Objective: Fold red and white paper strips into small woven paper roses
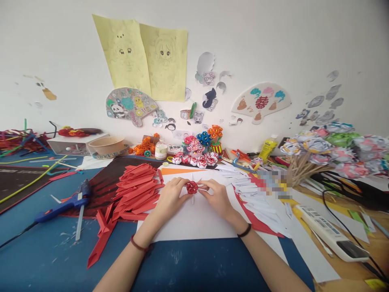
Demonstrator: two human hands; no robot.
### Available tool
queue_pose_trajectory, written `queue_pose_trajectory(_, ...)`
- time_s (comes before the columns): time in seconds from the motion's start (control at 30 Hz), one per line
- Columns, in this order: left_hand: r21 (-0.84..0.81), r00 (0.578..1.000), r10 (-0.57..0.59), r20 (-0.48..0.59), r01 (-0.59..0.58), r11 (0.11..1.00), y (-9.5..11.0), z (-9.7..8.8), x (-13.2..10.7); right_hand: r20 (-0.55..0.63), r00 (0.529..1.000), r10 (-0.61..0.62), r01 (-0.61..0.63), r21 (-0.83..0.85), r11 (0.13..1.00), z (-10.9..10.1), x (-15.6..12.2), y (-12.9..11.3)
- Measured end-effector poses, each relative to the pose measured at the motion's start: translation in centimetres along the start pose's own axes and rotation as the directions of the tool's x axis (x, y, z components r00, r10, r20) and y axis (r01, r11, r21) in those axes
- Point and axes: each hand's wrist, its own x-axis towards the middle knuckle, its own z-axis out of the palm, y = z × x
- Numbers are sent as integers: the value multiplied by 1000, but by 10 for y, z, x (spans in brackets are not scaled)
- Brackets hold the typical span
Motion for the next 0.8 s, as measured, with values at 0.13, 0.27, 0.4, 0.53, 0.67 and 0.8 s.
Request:
queue_pose_trajectory(0.13,-37,998,29,-57,-31,999,4,2,0,-46,999,-23,22,-19,1000,-1,-1,-3)
queue_pose_trajectory(0.27,-88,990,32,-138,-45,995,9,3,-1,-81,994,-79,77,-35,996,-3,0,-6)
queue_pose_trajectory(0.4,-134,983,31,-178,-56,989,12,3,-2,-105,987,-125,119,-59,991,-2,-1,-8)
queue_pose_trajectory(0.53,-158,983,34,-182,-64,985,12,3,-3,-115,983,-145,136,-83,987,-1,-2,-10)
queue_pose_trajectory(0.67,-179,983,44,-176,-76,981,13,1,-3,-141,980,-143,129,-105,986,-1,-4,-14)
queue_pose_trajectory(0.8,-214,985,26,-172,-63,975,15,1,-3,-152,978,-140,122,-125,985,0,-5,-18)
